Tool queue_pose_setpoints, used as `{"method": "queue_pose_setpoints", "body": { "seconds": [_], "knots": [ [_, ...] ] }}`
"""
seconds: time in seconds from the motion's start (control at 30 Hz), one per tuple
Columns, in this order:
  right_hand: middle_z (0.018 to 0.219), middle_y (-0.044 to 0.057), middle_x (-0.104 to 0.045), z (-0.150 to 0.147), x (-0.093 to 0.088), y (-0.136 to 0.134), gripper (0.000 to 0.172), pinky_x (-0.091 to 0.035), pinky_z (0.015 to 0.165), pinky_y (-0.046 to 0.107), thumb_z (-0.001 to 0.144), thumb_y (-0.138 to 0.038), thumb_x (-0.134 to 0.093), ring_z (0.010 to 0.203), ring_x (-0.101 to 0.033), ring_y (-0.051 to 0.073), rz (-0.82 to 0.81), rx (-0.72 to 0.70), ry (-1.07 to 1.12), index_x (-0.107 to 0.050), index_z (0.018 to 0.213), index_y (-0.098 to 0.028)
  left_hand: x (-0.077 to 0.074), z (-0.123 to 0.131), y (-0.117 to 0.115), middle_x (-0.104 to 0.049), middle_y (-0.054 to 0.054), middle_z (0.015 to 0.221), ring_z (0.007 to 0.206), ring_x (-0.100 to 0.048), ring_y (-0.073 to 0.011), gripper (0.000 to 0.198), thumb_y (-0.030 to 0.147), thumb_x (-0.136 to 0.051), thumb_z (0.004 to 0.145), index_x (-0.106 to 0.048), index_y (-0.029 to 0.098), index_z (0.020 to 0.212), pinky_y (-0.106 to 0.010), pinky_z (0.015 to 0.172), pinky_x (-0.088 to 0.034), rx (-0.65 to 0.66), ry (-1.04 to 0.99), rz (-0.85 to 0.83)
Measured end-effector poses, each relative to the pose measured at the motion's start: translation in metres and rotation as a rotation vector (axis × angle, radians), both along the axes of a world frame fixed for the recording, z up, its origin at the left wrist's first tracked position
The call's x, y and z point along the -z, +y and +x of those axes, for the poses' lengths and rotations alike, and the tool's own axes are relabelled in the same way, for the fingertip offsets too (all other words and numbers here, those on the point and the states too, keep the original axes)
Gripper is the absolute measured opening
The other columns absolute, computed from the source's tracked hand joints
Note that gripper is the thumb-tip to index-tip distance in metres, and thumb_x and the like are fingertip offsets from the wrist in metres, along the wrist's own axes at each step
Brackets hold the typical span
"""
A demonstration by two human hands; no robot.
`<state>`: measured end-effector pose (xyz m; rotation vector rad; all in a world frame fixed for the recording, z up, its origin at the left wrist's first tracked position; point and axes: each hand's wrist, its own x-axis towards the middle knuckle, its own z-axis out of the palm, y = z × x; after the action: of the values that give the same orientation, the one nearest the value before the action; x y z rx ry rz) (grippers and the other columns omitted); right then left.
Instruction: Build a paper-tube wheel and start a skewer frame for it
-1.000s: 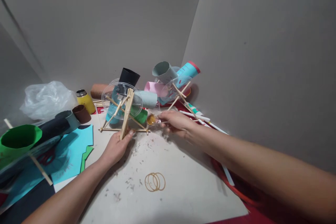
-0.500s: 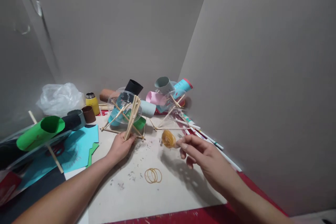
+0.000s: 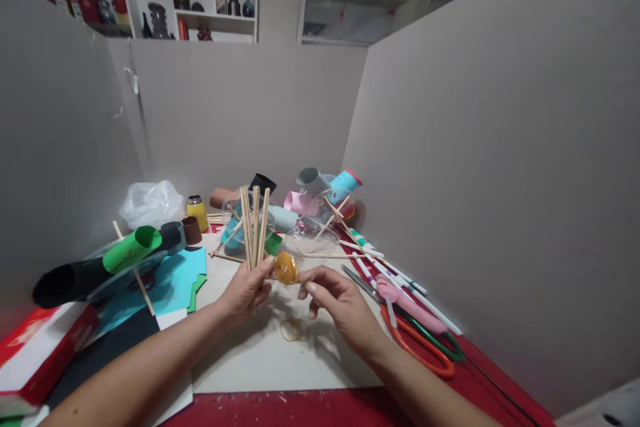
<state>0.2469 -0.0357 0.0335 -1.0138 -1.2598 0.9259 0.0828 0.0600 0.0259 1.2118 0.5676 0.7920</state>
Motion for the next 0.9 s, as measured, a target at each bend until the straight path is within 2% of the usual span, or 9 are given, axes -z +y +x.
{"method": "queue_pose_setpoints", "body": {
  "seconds": [0.1,0.2,0.27,0.33,0.47,0.57,0.63,0.73,0.9],
  "knots": [
    [0.078,0.003,-0.063,0.001,0.01,0.0,0.021,-0.049,0.056,0.024,0.081,-0.04,-0.066,0.071,-0.058,0.015,-0.002,-0.067,-0.033,-0.068,0.089,-0.02,-0.002,-0.004,-0.008,-0.036,0.014,0.047,0.032,-0.019,-0.0018,0.048,0.051,-0.076,0.068,-0.045,0.021,0.088,-0.015,0.032,-0.017,0.044,0.021,-0.073],
    [0.089,0.005,-0.066,0.008,0.014,-0.002,0.022,-0.049,0.056,0.025,0.082,-0.037,-0.064,0.077,-0.06,0.017,0.003,-0.079,-0.046,-0.065,0.097,-0.021,-0.002,-0.01,-0.013,-0.034,0.015,0.043,0.031,-0.018,-0.002,0.051,0.05,-0.078,0.065,-0.045,0.021,0.091,-0.015,0.032,-0.017,-0.019,0.059,-0.044],
    [0.099,0.006,-0.066,0.015,0.011,-0.004,0.031,-0.05,0.055,0.025,0.082,-0.037,-0.065,0.078,-0.061,0.017,0.05,-0.01,0.005,-0.06,0.109,-0.024,-0.001,-0.015,-0.016,-0.036,0.014,0.043,0.032,-0.019,-0.0019,0.051,0.05,-0.079,0.065,-0.047,0.02,0.091,-0.015,0.032,-0.018,-0.094,0.078,-0.002],
    [0.101,0.006,-0.065,0.019,0.007,-0.007,0.041,-0.05,0.055,0.026,0.081,-0.038,-0.065,0.076,-0.061,0.017,0.104,0.076,0.06,-0.053,0.118,-0.026,0.002,-0.02,-0.02,-0.038,0.013,0.045,0.032,-0.022,-0.0018,0.05,0.049,-0.08,0.064,-0.048,0.019,0.088,-0.015,0.033,-0.018,-0.166,0.104,0.014],
    [0.098,0.005,-0.064,0.014,0.003,-0.013,0.046,-0.05,0.055,0.026,0.081,-0.04,-0.066,0.075,-0.06,0.017,0.145,0.181,0.046,-0.048,0.121,-0.026,0.008,-0.028,-0.03,-0.036,0.013,0.044,0.033,-0.022,-0.0019,0.045,0.046,-0.08,0.064,-0.048,0.019,0.082,-0.015,0.034,-0.018,-0.23,0.139,-0.059],
    [0.096,0.005,-0.063,0.004,0.01,-0.015,0.045,-0.049,0.055,0.025,0.081,-0.039,-0.065,0.075,-0.059,0.017,0.104,0.165,-0.03,-0.048,0.121,-0.025,0.013,-0.03,-0.039,-0.032,0.014,0.042,0.033,-0.02,-0.0019,0.044,0.046,-0.08,0.064,-0.048,0.019,0.078,-0.016,0.034,-0.017,-0.24,0.131,-0.14],
    [0.094,0.004,-0.063,-0.001,0.017,-0.014,0.042,-0.049,0.056,0.025,0.083,-0.037,-0.063,0.075,-0.059,0.016,0.099,0.129,-0.078,-0.049,0.121,-0.025,0.015,-0.03,-0.045,-0.033,0.013,0.041,0.032,-0.022,-0.0022,0.043,0.046,-0.08,0.065,-0.049,0.019,0.078,-0.016,0.034,-0.018,-0.235,0.138,-0.13],
    [0.093,0.004,-0.064,-0.003,0.023,-0.012,0.029,-0.05,0.063,0.026,0.085,-0.034,-0.061,0.079,-0.06,0.017,0.149,0.12,-0.146,-0.058,0.111,-0.024,0.019,-0.031,-0.051,-0.036,0.012,0.04,0.032,-0.025,-0.0028,0.041,0.045,-0.079,0.067,-0.052,0.018,0.08,-0.016,0.034,-0.02,-0.225,0.158,-0.074],
    [0.095,0.004,-0.066,0.002,0.019,-0.012,0.031,-0.049,0.057,0.026,0.083,-0.033,-0.063,0.079,-0.062,0.017,0.163,0.199,-0.094,-0.057,0.113,-0.024,0.022,-0.034,-0.055,-0.038,0.011,0.04,0.032,-0.028,-0.0031,0.039,0.043,-0.079,0.068,-0.054,0.017,0.08,-0.016,0.034,-0.022,-0.264,0.176,-0.037]
  ]
}}
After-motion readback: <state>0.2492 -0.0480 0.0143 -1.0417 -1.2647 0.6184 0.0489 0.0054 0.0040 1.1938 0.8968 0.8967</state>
